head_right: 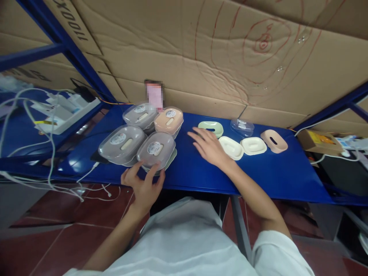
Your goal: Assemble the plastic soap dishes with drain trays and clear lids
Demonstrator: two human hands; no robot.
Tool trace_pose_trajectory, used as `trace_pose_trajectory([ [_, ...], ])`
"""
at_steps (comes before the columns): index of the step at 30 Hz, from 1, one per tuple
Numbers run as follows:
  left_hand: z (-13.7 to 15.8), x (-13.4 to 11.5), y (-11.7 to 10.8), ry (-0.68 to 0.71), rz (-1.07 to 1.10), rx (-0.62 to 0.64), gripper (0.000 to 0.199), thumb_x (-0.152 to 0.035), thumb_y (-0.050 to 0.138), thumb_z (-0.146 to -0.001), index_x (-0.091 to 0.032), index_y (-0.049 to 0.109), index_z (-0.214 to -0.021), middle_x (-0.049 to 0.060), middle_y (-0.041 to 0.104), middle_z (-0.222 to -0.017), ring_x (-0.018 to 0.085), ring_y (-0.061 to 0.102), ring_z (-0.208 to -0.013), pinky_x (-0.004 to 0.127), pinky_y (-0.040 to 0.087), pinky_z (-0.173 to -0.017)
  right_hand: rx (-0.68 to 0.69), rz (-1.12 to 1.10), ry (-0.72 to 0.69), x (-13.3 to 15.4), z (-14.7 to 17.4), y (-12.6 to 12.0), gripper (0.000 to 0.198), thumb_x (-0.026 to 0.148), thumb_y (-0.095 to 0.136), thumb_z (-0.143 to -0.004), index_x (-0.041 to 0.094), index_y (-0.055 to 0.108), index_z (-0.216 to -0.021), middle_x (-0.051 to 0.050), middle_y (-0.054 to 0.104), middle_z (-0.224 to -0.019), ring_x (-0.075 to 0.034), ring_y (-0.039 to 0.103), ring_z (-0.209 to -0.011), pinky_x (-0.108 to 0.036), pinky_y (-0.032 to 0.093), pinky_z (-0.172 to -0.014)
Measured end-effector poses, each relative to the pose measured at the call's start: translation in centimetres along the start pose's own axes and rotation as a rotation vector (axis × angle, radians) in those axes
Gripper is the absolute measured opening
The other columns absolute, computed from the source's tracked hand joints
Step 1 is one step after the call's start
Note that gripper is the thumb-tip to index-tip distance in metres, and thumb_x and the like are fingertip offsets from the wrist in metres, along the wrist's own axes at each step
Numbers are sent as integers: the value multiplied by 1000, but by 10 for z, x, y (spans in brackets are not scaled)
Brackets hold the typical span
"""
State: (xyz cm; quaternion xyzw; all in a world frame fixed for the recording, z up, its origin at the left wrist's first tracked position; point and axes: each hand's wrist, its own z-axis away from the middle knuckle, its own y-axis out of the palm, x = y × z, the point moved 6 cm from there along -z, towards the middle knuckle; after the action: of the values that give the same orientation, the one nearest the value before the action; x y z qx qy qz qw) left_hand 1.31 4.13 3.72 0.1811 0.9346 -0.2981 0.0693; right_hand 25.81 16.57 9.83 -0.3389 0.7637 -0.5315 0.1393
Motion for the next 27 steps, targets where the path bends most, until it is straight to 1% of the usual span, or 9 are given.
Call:
trace_pose_trajectory([
  [4,2,-17,-7,113,-8,-34,55,-21,82,-92,-36,65,-143,16,55,-142,33,56,-129,56,49,-111,39,166,266,-44,67,-4,45,42,52,-112,21,66,-149,-20,70,-147,-41,66,-136,-65,53,-113],
  [6,1,-35,-1,224,122,52,57,-19,78,-94,-37,64,-146,13,60,-141,29,61,-126,50,52,-109,95,129,251,-41,94,0,43,44,53,-112,23,68,-147,-18,67,-151,-41,66,-137,-66,54,-112],
  [8,-3,-57,15,320,267,251,55,-17,67,-100,-36,60,-151,12,63,-146,28,64,-131,46,52,-110,148,1,162,-26,107,3,42,41,51,-113,28,67,-149,-14,63,-158,-36,63,-143,-62,54,-116],
  [11,-12,-81,46,388,352,556,51,-21,55,-108,-27,54,-158,16,55,-163,33,53,-150,51,50,-117,137,-181,58,-9,102,-2,46,32,45,-114,33,57,-159,-7,61,-162,-28,59,-149,-53,52,-122],
  [14,-20,-88,64,437,363,680,42,-28,55,-110,-23,59,-151,15,57,-161,35,54,-149,55,48,-119,49,-156,61,-30,76,-9,49,29,39,-115,32,54,-161,-8,58,-164,-26,54,-152,-53,48,-125],
  [17,-24,-82,68,410,348,686,29,-27,57,-110,-23,68,-136,13,67,-143,31,64,-133,51,54,-112,-10,-31,141,-76,48,-4,47,32,46,-113,24,60,-156,-14,58,-163,-33,51,-153,-60,42,-125],
  [20,-28,-71,68,310,320,634,18,-28,61,-108,-22,70,-123,12,69,-132,30,65,-126,47,58,-106,-6,6,190,-112,35,10,42,37,53,-110,21,70,-144,-17,72,-144,-37,62,-139,-64,44,-118],
  [23,-29,-68,73,260,279,619,13,-25,59,-108,-21,68,-116,12,68,-127,29,63,-123,45,58,-105,-19,-25,193,-122,41,16,38,40,52,-111,24,76,-135,-14,78,-129,-34,67,-126,-58,50,-110],
  [27,-29,-70,79,261,262,629,13,-23,56,-109,-21,67,-115,12,67,-126,30,62,-123,48,57,-106,-47,-58,196,-110,54,10,39,45,51,-112,27,75,-137,-12,77,-132,-32,67,-127,-54,50,-108],
])
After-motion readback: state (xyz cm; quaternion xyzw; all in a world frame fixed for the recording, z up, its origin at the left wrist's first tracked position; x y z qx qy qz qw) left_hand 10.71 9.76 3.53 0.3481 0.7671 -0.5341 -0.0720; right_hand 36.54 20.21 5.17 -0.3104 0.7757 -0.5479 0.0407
